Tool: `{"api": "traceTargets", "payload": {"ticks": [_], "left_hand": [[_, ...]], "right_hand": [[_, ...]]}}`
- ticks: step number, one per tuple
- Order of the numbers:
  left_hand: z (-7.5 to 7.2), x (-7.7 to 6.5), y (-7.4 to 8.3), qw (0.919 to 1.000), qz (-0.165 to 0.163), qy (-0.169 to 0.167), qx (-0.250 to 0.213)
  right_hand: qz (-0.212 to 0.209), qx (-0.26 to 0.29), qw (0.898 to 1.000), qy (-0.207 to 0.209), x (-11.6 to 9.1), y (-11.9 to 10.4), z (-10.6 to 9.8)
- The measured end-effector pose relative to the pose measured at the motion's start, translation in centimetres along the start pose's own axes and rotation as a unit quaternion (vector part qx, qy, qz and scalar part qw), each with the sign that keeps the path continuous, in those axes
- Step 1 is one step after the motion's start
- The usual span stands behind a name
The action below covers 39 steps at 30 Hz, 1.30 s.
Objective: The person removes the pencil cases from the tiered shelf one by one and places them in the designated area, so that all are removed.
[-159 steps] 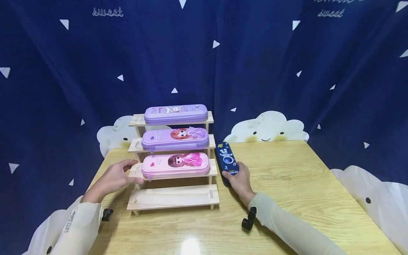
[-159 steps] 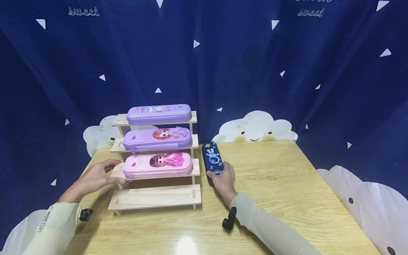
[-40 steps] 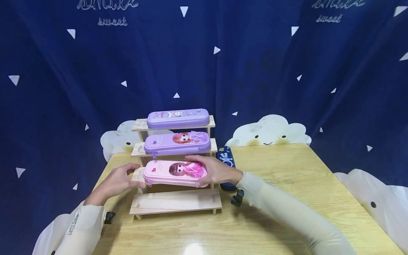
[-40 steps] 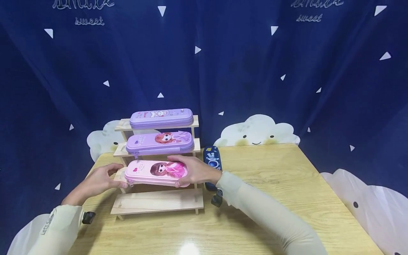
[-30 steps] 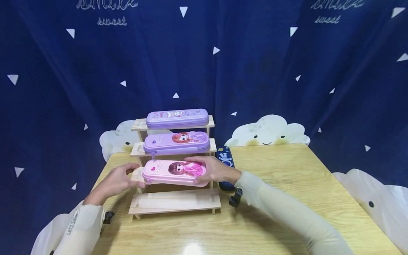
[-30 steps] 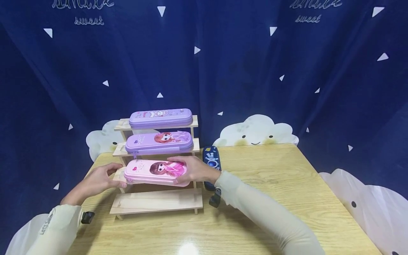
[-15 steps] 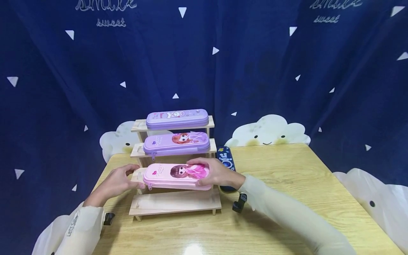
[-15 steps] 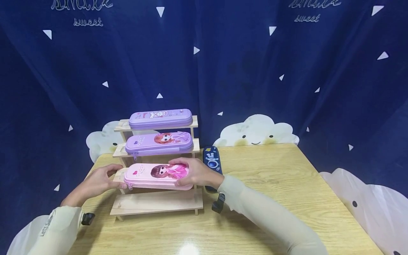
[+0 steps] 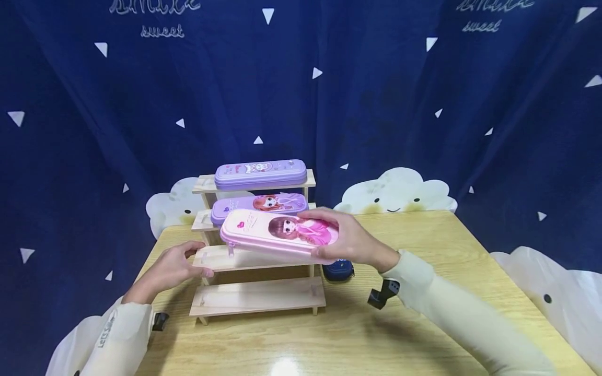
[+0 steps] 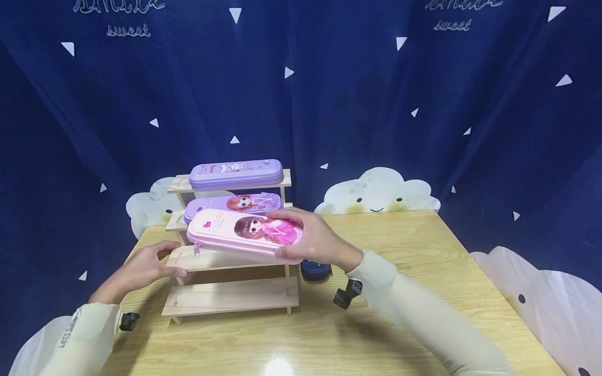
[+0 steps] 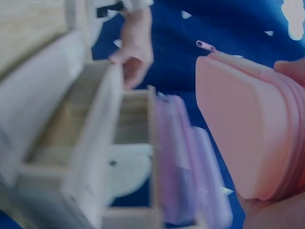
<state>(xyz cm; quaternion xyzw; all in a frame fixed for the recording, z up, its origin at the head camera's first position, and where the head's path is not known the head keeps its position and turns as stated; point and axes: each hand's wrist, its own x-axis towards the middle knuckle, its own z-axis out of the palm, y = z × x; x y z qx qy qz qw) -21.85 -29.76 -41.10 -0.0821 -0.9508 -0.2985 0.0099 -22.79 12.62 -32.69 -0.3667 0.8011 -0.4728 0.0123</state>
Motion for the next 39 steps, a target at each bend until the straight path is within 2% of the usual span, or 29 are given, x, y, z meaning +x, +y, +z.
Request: {"api": "traceTargets", "payload": {"ticks": [4, 7, 13, 17, 26, 34, 39], "left_hand": [[0.0, 0.0, 0.0, 1.0000, 0.005, 0.004, -0.001], [0.0, 0.0, 0.0, 1.0000, 0.006, 0.005, -0.003], [0.0, 0.1, -0.1, 0.9999, 0.011, 0.003, -0.003], [-0.1, 0.2, -0.1, 0.9999, 0.015, 0.005, -0.006], [0.0, 0.1, -0.2, 0.9999, 0.010, -0.003, -0.011], [-0.1, 0.1, -0.1, 0.9999, 0.006, -0.008, -0.013], [-0.1, 0.1, -0.1, 0.9998, 0.008, -0.010, -0.013]], "right_hand": [[0.013, -0.026, 0.998, 0.052, -0.1, -1.3, -3.2], [0.036, -0.035, 0.993, 0.112, -0.4, -1.6, -5.3], [0.089, -0.002, 0.967, 0.239, -1.0, -0.3, -8.1], [0.120, -0.001, 0.950, 0.288, -1.1, 1.1, -9.0], [0.200, -0.019, 0.917, 0.345, -2.4, 6.5, -8.8], [0.246, 0.021, 0.897, 0.367, -3.9, 10.2, -6.6], [0.287, 0.015, 0.888, 0.359, -5.1, 12.6, -4.3]]}}
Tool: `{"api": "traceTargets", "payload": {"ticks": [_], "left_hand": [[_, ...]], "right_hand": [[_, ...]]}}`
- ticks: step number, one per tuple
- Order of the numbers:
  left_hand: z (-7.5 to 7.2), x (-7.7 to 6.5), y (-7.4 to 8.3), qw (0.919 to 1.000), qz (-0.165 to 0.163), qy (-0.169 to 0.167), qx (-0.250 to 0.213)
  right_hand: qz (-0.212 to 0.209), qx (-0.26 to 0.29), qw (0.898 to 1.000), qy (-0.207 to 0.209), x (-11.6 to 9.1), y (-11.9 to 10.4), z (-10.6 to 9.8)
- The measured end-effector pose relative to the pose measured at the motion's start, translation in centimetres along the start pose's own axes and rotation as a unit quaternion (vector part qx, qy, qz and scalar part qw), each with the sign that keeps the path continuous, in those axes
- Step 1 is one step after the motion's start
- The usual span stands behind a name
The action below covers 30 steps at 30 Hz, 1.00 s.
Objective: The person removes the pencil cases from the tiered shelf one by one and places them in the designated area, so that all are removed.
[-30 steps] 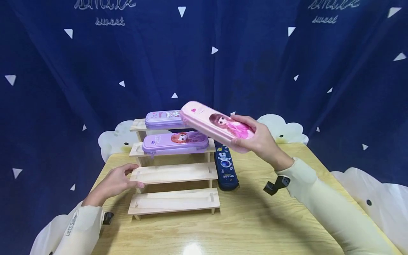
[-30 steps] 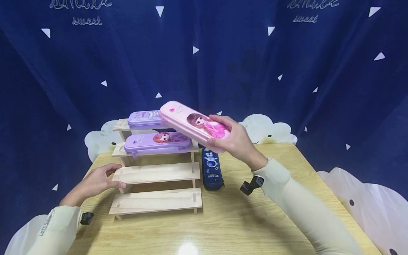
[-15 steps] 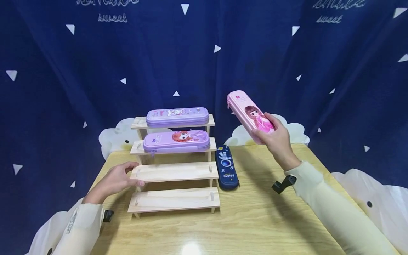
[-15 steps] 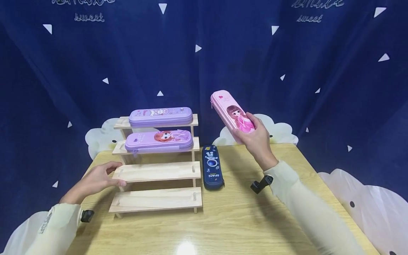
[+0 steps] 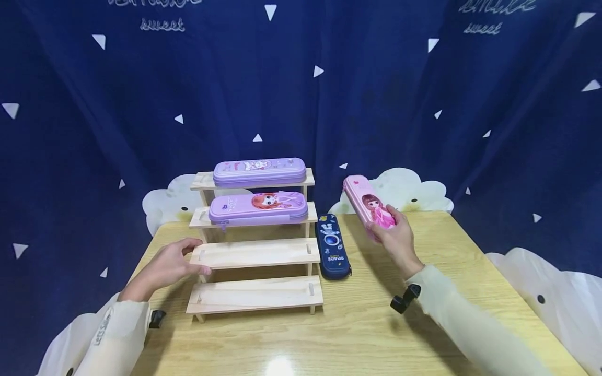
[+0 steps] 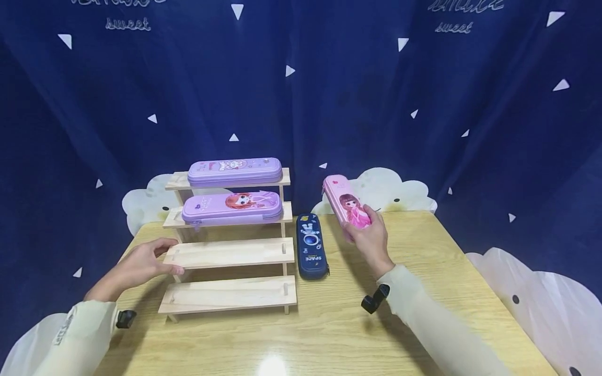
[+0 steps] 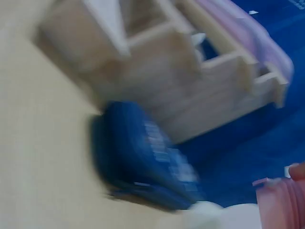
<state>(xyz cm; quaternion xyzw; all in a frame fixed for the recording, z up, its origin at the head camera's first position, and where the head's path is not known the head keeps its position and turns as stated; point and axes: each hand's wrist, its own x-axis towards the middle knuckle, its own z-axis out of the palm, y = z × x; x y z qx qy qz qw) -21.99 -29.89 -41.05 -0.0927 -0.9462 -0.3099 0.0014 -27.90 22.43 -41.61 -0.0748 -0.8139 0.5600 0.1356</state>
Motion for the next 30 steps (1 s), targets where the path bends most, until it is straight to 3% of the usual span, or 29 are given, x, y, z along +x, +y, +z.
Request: {"api": "traceTargets", "payload": {"ticks": [5, 8, 30], "left_hand": [[0.0, 0.0, 0.0, 1.0000, 0.005, 0.004, 0.002], [0.0, 0.0, 0.1, 1.0000, 0.004, 0.006, 0.002], [-0.1, -0.1, -0.1, 1.0000, 0.003, 0.008, 0.004]], "right_hand": [[0.070, 0.021, 0.997, -0.012, -1.3, 3.2, 2.0], [0.089, 0.027, 0.996, -0.013, -1.8, 4.5, 2.8], [0.082, 0.020, 0.996, -0.017, -3.6, 7.1, 5.2]]}}
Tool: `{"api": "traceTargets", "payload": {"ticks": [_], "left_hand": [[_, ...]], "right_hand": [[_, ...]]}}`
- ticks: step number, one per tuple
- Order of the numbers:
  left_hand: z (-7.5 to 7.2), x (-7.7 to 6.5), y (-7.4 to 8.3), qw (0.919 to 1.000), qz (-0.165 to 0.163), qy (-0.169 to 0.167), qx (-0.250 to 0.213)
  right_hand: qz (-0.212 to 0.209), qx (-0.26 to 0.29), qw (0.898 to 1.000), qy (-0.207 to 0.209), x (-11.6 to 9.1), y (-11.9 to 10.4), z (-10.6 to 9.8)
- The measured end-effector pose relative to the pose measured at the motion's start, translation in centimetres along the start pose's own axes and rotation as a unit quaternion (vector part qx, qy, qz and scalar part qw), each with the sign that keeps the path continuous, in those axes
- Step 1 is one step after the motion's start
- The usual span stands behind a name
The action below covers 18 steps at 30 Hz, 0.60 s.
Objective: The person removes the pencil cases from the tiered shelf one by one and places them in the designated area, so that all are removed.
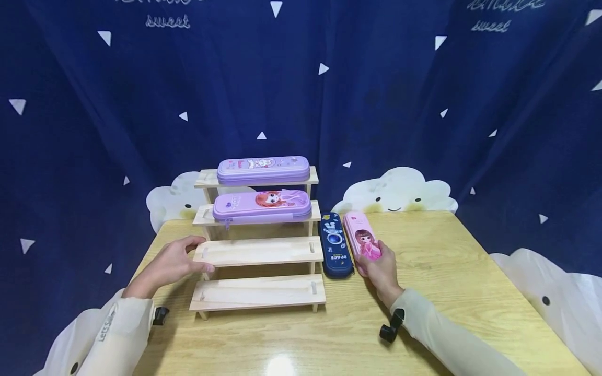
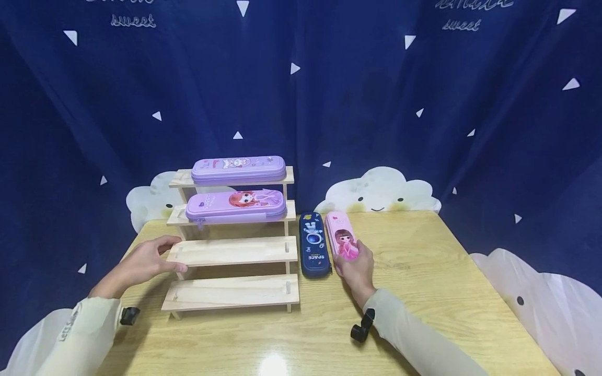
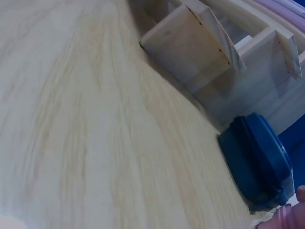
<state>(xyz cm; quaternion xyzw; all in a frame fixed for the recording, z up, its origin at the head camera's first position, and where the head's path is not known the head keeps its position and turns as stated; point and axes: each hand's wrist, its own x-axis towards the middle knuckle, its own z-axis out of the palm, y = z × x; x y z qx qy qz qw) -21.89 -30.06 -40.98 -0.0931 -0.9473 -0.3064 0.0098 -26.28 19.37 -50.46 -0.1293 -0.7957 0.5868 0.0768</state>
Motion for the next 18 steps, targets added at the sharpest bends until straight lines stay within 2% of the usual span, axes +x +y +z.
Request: {"api": "traceTargets", "payload": {"ticks": [6, 14, 18], "left_hand": [[-0.2, 0.3, 0.0, 0.9999, 0.005, 0.008, -0.007], [0.0, -0.2, -0.3, 1.0000, -0.007, 0.001, -0.004], [0.0, -0.1, -0.1, 1.0000, -0.002, 0.004, -0.001]], "right_hand": [[-0.004, -0.015, 1.000, 0.003, 0.4, -0.5, 0.1], [0.035, 0.029, 0.999, -0.013, -0.5, -0.5, 0.3], [0.036, 0.046, 0.998, -0.006, -0.6, -0.8, -0.1]]}}
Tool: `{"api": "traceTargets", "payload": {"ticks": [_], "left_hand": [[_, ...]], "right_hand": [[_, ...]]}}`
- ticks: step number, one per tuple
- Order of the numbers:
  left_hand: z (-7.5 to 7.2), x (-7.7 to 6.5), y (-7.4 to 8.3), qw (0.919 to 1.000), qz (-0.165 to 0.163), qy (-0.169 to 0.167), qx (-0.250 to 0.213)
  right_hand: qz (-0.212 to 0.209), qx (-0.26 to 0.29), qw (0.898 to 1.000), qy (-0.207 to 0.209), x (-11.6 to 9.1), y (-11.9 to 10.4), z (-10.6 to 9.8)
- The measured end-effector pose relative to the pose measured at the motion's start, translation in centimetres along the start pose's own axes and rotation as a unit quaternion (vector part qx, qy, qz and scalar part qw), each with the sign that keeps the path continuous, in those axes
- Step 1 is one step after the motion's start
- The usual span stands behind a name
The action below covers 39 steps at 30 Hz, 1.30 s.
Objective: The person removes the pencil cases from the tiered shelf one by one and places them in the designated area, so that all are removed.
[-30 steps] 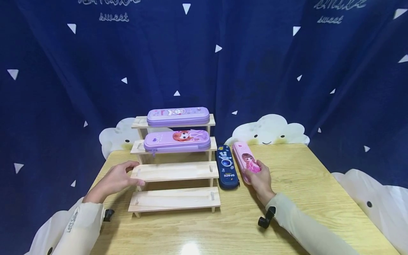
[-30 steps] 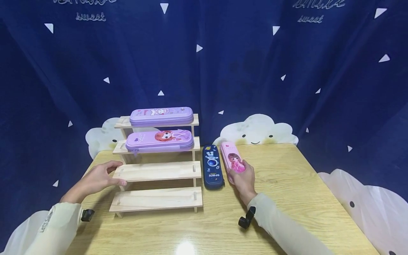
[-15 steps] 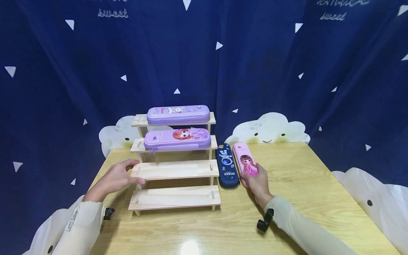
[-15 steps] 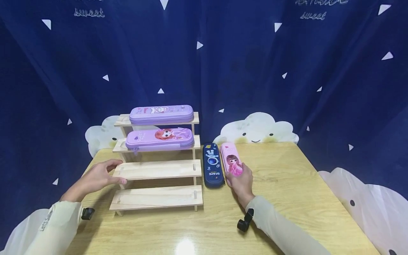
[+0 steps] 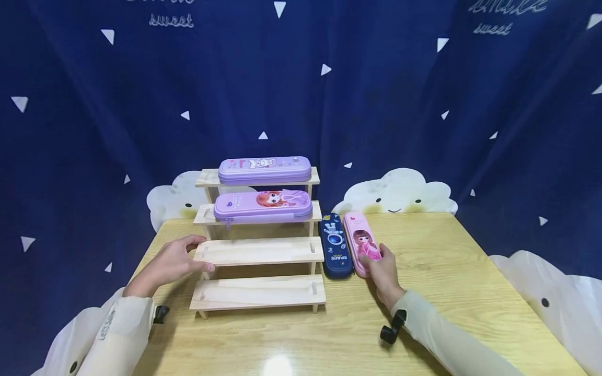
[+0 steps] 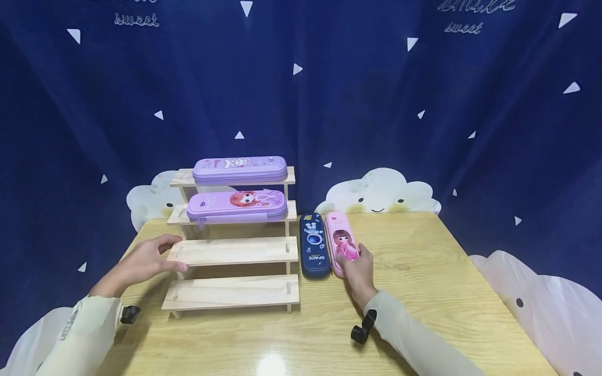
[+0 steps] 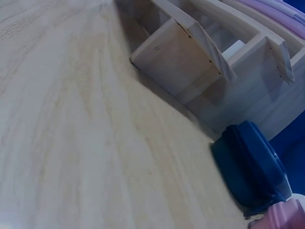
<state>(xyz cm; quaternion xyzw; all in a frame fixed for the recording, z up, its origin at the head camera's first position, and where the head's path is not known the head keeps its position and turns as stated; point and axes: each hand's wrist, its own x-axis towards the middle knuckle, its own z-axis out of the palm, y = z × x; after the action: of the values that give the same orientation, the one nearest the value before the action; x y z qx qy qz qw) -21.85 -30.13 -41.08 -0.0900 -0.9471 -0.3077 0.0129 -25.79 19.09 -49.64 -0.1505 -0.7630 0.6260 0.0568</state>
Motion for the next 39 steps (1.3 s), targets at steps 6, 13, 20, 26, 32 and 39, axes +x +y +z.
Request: {"api": "traceTargets", "payload": {"ticks": [6, 13, 20, 26, 32, 39], "left_hand": [[0.0, 0.1, 0.1, 1.0000, 0.003, 0.001, -0.006], [0.3, 0.1, 0.0, 1.0000, 0.000, -0.004, -0.008], [0.4, 0.3, 0.0, 0.9999, 0.000, -0.005, -0.009], [0.4, 0.3, -0.1, 1.0000, 0.003, -0.001, -0.005], [0.4, 0.2, -0.2, 1.0000, 0.004, 0.005, -0.004], [0.2, 0.3, -0.1, 1.0000, 0.002, 0.000, 0.000]], "right_hand": [[-0.003, 0.032, 0.999, 0.023, 0.5, -1.5, -0.8], [-0.037, 0.078, 0.996, 0.034, 1.5, -4.5, -2.6], [-0.190, 0.133, 0.972, 0.028, 2.6, -12.2, -4.9], [-0.304, 0.167, 0.937, -0.030, 2.7, -17.5, -5.5], [-0.363, 0.092, 0.921, -0.104, 2.5, -21.3, -4.4], [-0.415, 0.027, 0.895, -0.162, 1.9, -24.0, -0.8]]}}
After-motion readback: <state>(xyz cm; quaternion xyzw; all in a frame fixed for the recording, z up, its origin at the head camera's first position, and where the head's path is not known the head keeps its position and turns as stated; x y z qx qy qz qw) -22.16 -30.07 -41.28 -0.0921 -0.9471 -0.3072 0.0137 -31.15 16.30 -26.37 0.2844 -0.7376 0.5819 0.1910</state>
